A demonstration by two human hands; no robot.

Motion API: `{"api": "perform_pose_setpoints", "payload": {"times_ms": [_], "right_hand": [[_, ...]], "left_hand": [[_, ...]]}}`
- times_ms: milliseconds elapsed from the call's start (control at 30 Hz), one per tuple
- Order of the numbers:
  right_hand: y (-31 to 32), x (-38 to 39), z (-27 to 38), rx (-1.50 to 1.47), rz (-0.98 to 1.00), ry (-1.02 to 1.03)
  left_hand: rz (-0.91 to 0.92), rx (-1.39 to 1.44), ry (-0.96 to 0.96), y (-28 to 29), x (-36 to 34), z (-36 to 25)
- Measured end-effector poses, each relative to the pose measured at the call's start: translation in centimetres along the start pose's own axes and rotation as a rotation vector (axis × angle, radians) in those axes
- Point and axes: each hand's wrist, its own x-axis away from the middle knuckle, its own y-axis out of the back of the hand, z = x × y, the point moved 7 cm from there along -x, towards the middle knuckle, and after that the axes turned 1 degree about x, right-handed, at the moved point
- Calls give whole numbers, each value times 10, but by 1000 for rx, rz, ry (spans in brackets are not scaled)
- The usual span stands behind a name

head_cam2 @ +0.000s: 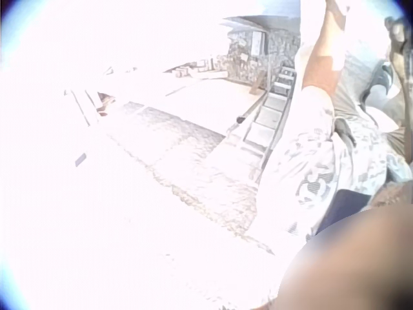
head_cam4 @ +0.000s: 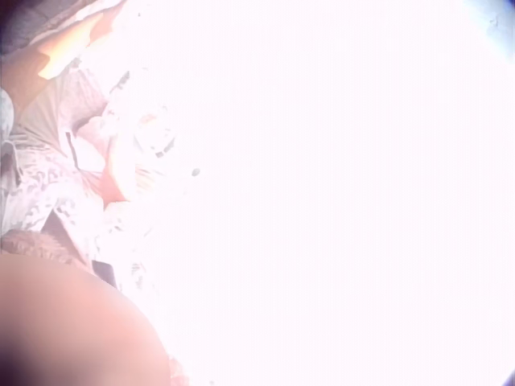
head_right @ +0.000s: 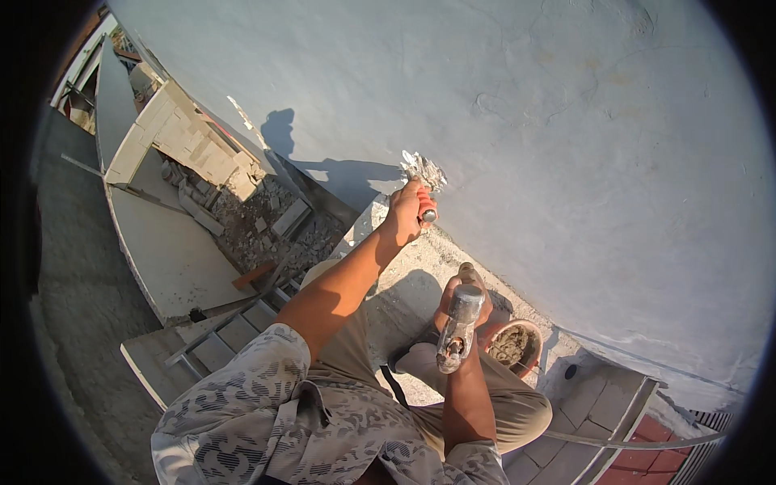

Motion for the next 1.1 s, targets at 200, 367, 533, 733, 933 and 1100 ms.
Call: {"api": "perform_pose_setpoints", "payload": {"times_ms": [200,367,533,733,933,1100], "right_hand": [[-57,41,-57,-105,450,-768],[-31,49,-46,-128,367,-569],[-24,44,-40,-18,418,-404],[-24,35,-10,-40,392,-191],[-8,6,35,-104,251,193],[-62,11,-24,147,510,-124]], "left_hand": [[-85,121,-55,18,-20,15],[-36,88,-10,41,-27,26],[114,106,40,53,-31,33],[291,145,96,62,-34,25],[279,62,65,51,-19,18],[229,139,52,43,-32,16]]}}
